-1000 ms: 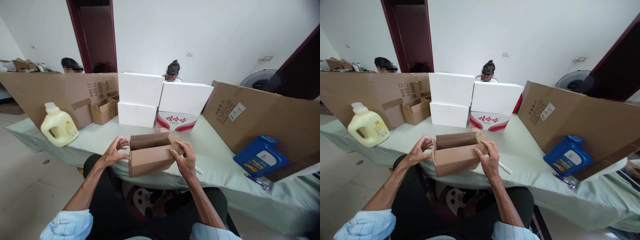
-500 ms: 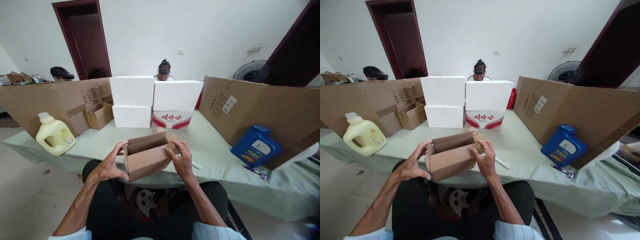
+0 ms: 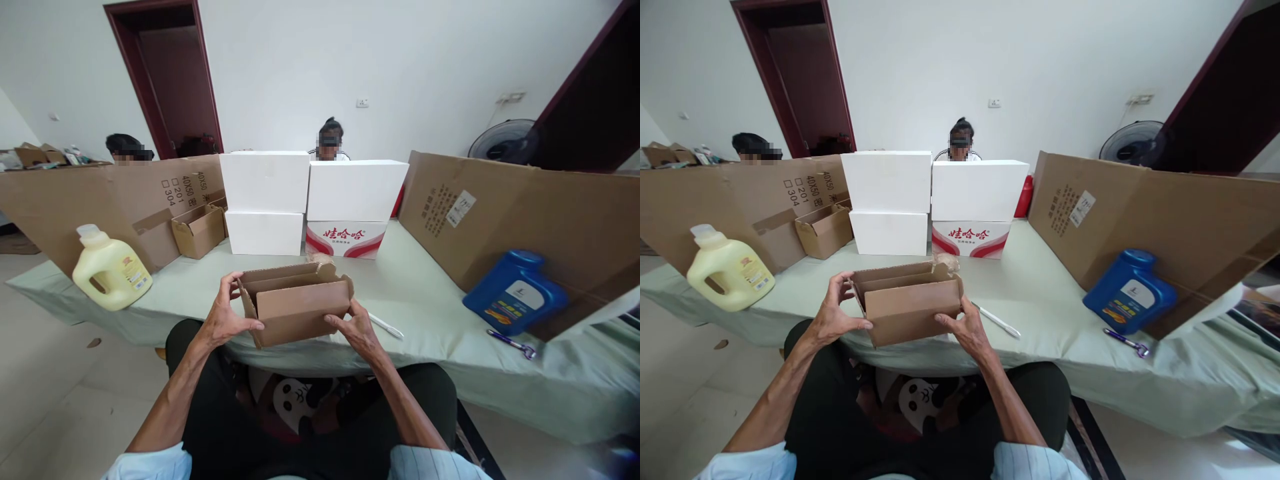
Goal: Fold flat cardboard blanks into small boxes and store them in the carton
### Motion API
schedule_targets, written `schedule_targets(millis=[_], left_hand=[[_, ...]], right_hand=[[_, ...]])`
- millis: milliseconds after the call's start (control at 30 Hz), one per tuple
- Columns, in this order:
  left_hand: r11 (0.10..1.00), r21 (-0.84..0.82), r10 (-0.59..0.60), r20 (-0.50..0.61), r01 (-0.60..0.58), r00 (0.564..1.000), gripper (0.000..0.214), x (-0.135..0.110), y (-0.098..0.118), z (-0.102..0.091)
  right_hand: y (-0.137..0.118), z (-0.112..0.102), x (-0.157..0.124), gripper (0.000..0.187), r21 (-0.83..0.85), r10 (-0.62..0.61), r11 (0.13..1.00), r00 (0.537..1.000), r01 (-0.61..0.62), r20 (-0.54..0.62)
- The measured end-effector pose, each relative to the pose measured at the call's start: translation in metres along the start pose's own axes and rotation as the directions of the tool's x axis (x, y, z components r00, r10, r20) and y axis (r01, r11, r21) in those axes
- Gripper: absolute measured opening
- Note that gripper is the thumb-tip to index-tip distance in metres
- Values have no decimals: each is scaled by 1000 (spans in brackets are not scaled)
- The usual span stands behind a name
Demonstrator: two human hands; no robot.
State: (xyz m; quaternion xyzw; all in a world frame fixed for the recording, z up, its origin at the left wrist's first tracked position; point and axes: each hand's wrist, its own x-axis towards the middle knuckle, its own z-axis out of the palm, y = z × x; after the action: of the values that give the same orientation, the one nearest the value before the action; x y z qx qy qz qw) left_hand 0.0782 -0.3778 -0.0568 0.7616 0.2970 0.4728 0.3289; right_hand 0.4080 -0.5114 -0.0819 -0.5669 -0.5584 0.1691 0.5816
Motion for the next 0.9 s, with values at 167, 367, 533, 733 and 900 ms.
schedule_targets(millis=[167,367,533,733,900], left_hand=[[989,148,35,-235,1,971,131,14,0,11],[975,213,25,-404,67,914,132,31,-5,25],[961,265,48,-437,78,898,130,45,0,36],[926,374,163,-300,-42,940,96,58,-9,33],[899,437,93,-138,-24,986,51,46,-46,30]], right_hand=[[-10,4,-7,46,135,65,987,989,-83,132],[-12,-1,-13,24,2,-2,1000,977,2,213],[-8,-9,-22,33,-184,-50,978,972,94,231],[-29,-82,-29,47,-351,-86,936,976,10,-199],[-23,-183,0,49,-591,-260,776,744,-217,-615]])
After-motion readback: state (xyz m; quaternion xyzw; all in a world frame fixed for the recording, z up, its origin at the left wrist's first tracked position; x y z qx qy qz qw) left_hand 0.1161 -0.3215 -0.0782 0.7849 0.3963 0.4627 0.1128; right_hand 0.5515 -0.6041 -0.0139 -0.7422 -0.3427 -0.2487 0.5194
